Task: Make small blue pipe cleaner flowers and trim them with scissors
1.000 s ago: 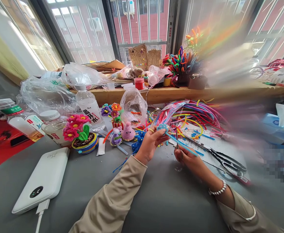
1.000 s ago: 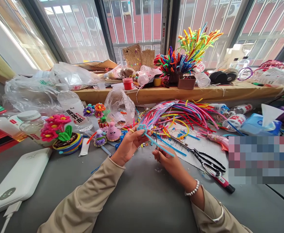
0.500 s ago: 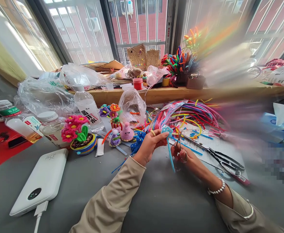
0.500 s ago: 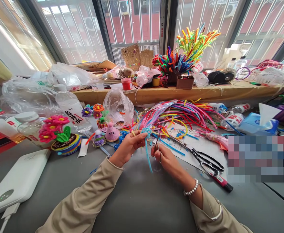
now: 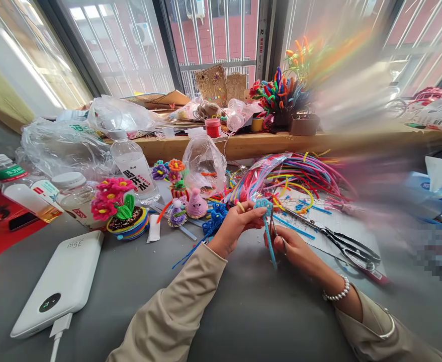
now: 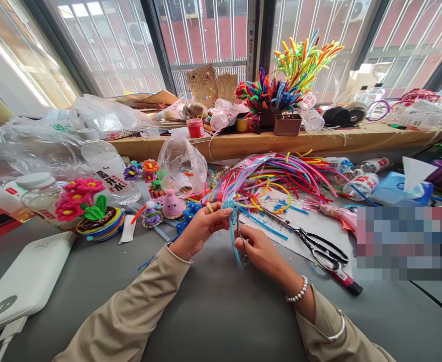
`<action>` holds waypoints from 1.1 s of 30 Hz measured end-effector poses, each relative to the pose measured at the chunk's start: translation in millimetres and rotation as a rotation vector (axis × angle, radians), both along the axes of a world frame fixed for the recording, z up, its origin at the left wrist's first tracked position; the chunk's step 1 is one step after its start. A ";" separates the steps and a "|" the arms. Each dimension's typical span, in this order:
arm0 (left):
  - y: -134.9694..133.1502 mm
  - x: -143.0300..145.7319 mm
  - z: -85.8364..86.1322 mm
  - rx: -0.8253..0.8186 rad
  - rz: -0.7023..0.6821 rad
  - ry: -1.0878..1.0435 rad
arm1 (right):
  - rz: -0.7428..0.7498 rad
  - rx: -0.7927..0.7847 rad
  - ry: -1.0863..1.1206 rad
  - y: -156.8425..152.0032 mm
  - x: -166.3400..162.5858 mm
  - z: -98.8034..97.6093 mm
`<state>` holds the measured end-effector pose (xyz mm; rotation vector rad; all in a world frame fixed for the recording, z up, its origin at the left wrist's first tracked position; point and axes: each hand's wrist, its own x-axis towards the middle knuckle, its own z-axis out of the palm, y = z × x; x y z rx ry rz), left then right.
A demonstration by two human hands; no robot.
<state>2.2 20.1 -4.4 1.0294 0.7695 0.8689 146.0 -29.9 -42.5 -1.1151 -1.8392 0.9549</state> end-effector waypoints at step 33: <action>-0.7 2.0 -3.7 -0.014 -0.018 -0.031 | -0.004 0.000 0.044 -0.7 -1.0 -0.4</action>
